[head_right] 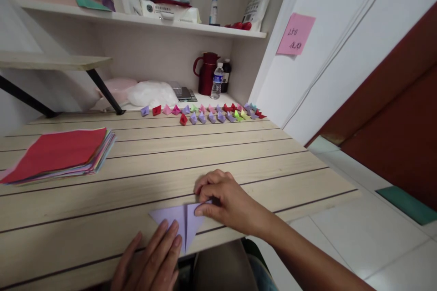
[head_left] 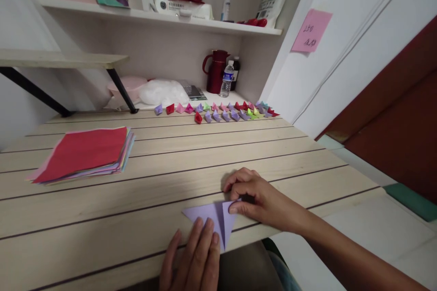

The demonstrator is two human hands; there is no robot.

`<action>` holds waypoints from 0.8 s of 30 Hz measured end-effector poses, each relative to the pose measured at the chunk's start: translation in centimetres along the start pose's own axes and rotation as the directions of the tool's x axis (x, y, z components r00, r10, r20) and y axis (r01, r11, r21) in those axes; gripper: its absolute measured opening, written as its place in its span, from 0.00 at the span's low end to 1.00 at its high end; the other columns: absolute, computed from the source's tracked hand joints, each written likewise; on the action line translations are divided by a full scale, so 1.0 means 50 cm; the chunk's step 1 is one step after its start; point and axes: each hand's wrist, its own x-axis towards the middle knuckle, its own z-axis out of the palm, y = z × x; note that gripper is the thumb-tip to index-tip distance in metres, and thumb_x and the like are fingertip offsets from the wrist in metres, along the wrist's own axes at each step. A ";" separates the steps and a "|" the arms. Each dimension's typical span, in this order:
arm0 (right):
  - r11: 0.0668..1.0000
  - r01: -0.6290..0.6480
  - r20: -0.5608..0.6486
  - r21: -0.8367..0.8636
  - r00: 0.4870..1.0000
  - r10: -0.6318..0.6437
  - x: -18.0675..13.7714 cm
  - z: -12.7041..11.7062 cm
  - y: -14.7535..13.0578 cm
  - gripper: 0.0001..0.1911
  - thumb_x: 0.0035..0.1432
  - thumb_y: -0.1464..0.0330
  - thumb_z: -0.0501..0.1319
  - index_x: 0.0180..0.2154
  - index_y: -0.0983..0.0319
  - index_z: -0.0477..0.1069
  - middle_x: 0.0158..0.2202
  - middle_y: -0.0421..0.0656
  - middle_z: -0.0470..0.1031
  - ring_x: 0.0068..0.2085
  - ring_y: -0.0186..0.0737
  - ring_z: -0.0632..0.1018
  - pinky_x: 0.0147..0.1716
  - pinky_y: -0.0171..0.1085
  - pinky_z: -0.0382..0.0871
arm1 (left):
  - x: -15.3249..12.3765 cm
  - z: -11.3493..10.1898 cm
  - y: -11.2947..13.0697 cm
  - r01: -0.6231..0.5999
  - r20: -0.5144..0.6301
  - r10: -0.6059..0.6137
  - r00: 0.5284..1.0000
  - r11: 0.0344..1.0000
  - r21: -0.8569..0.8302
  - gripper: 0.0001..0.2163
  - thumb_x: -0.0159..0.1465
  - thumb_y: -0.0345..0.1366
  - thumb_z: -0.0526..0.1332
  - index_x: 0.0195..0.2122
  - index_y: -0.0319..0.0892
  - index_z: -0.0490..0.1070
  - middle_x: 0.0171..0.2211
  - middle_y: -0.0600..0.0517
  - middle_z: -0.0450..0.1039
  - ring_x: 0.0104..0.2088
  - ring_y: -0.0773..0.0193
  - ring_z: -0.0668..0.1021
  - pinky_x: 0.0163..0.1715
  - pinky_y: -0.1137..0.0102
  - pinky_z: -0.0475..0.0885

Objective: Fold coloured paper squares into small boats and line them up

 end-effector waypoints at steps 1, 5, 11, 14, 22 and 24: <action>1.000 -0.006 -0.006 -0.024 1.000 0.006 0.001 0.003 -0.001 0.13 0.61 0.58 0.64 0.30 0.60 0.72 0.43 0.44 0.76 0.47 0.43 0.74 0.50 0.45 0.61 | -0.001 -0.001 0.001 0.008 0.004 -0.008 1.000 1.000 -0.005 0.14 0.66 0.24 0.53 0.47 0.41 0.76 0.49 0.50 0.80 0.64 0.65 0.66 0.68 0.59 0.49; 0.993 -0.043 -0.065 -0.109 0.997 0.036 0.005 0.017 -0.007 0.15 0.60 0.57 0.65 0.29 0.61 0.70 0.40 0.43 0.76 0.44 0.42 0.73 0.46 0.44 0.62 | -0.002 -0.001 0.006 0.038 0.006 -0.038 0.999 0.999 -0.022 0.14 0.66 0.25 0.53 0.47 0.41 0.76 0.49 0.50 0.80 0.60 0.63 0.72 0.68 0.59 0.51; 0.979 -0.063 -0.106 -0.192 0.993 0.044 0.011 0.033 -0.009 0.15 0.59 0.57 0.66 0.29 0.60 0.70 0.37 0.43 0.74 0.42 0.43 0.72 0.43 0.42 0.61 | 0.000 0.005 0.006 0.027 -0.032 -0.028 0.999 0.999 -0.022 0.12 0.66 0.26 0.55 0.43 0.41 0.77 0.47 0.49 0.81 0.61 0.62 0.70 0.67 0.62 0.52; 0.971 -0.082 -0.110 -0.223 0.992 0.058 0.011 0.037 -0.009 0.15 0.55 0.57 0.69 0.30 0.60 0.70 0.37 0.42 0.72 0.41 0.44 0.71 0.42 0.42 0.60 | -0.001 0.006 0.004 0.026 -0.037 -0.027 0.999 0.999 -0.037 0.12 0.66 0.26 0.55 0.44 0.39 0.77 0.47 0.48 0.81 0.63 0.63 0.67 0.66 0.63 0.52; 0.957 -0.121 -0.096 -0.265 0.991 0.098 0.017 0.036 -0.011 0.17 0.53 0.55 0.70 0.29 0.60 0.70 0.36 0.41 0.72 0.41 0.44 0.71 0.42 0.43 0.62 | 0.010 -0.003 0.008 0.041 0.027 -0.043 0.999 0.997 0.072 0.16 0.67 0.29 0.54 0.54 0.46 0.73 0.50 0.52 0.80 0.51 0.64 0.78 0.67 0.62 0.51; 0.940 -0.144 -0.127 -0.309 0.986 0.110 0.015 0.025 -0.006 0.14 0.54 0.57 0.69 0.35 0.59 0.72 0.42 0.44 0.73 0.44 0.46 0.73 0.44 0.45 0.64 | 0.015 -0.001 0.010 0.051 0.021 -0.054 0.998 0.992 0.111 0.17 0.68 0.31 0.54 0.54 0.51 0.73 0.48 0.55 0.81 0.48 0.64 0.79 0.67 0.62 0.49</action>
